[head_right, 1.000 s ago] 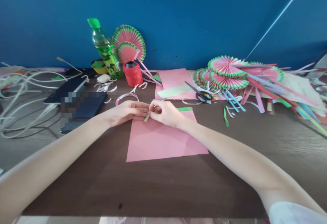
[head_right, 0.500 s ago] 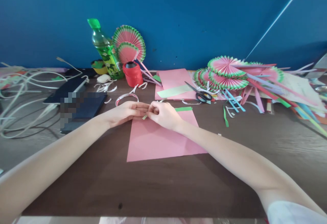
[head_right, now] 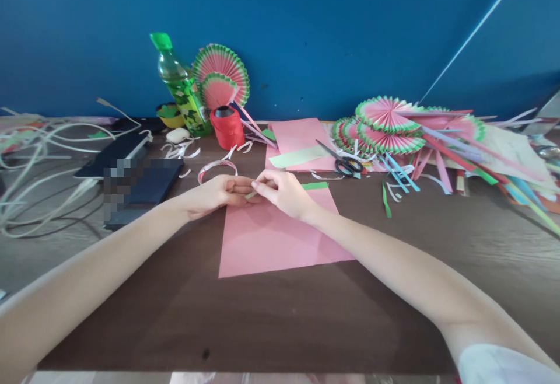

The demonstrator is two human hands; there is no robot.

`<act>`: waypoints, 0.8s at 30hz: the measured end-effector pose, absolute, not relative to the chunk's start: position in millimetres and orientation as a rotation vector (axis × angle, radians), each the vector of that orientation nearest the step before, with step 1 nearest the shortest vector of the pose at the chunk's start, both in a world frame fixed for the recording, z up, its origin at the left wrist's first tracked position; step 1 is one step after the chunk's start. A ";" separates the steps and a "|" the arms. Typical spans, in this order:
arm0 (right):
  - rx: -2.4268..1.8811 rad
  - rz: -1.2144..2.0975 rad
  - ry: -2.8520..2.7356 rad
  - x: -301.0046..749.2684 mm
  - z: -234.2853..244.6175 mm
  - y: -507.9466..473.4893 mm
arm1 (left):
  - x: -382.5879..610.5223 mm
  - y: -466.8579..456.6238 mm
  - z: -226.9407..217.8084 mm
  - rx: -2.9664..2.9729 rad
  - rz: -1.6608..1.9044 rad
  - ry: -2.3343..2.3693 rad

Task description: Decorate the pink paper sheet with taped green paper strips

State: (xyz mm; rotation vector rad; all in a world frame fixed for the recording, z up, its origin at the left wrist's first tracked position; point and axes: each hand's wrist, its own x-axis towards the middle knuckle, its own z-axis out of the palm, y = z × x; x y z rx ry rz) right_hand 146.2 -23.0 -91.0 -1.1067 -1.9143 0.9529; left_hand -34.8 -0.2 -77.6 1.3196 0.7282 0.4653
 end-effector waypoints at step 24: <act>-0.993 0.530 -2.148 146.8 -93.8 -18.9 | -41.3 4.1 -83.6 1.351 0.437 0.694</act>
